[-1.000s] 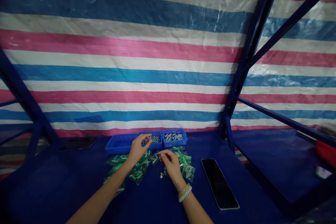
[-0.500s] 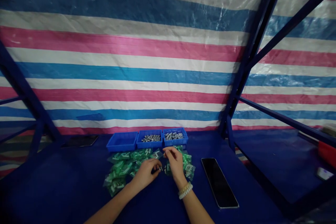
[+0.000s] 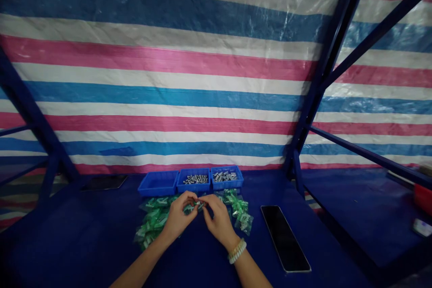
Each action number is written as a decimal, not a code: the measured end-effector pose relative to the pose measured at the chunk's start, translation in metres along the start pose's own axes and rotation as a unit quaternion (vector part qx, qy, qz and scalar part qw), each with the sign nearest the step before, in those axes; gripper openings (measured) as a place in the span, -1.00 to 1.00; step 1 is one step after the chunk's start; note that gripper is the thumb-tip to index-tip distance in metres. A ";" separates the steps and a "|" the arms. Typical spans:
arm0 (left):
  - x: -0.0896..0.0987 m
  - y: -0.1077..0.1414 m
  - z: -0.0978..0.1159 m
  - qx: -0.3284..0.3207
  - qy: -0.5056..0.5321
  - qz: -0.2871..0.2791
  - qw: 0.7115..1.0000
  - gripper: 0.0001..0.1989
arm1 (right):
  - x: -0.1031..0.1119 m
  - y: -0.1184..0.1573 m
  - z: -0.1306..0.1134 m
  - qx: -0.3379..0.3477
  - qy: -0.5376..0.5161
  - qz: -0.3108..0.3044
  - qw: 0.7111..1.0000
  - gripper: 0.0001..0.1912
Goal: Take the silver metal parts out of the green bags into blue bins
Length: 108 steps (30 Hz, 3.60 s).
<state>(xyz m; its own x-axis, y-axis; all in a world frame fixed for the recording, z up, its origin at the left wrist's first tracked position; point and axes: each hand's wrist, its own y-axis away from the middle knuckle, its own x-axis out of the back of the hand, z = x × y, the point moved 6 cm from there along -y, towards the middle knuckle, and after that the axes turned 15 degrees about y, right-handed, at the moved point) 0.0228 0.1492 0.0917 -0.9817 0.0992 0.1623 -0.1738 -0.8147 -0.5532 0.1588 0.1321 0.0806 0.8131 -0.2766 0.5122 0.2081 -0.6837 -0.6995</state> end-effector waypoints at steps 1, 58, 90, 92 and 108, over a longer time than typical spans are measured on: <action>0.000 0.000 0.001 0.000 0.001 0.001 1.000 -0.83 | 0.000 0.000 -0.001 0.011 0.004 0.000 1.000 -0.67; -0.001 0.013 -0.031 0.129 0.133 0.018 0.983 -0.82 | -0.006 -0.002 0.023 -0.102 -0.048 -0.080 0.990 -0.88; -0.001 0.017 -0.025 0.116 0.133 0.032 0.984 -0.76 | -0.001 -0.004 0.007 -0.093 -0.041 -0.033 0.994 -0.76; 0.001 0.014 -0.015 0.060 0.084 0.028 0.994 -0.83 | -0.010 -0.002 0.013 -0.107 -0.085 -0.069 0.988 -0.69; 0.018 -0.059 -0.027 -0.062 -0.319 -0.075 0.943 -0.68 | 0.006 0.003 0.041 -0.046 0.246 -0.176 0.952 -0.81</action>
<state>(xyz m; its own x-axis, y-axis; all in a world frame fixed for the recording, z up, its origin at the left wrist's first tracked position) 0.0137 0.2146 0.1053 -0.7056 -0.1882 0.6832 -0.3537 -0.7419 -0.5697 0.1864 0.1563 0.0613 0.3443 -0.2875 0.8937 0.3533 -0.8423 -0.4071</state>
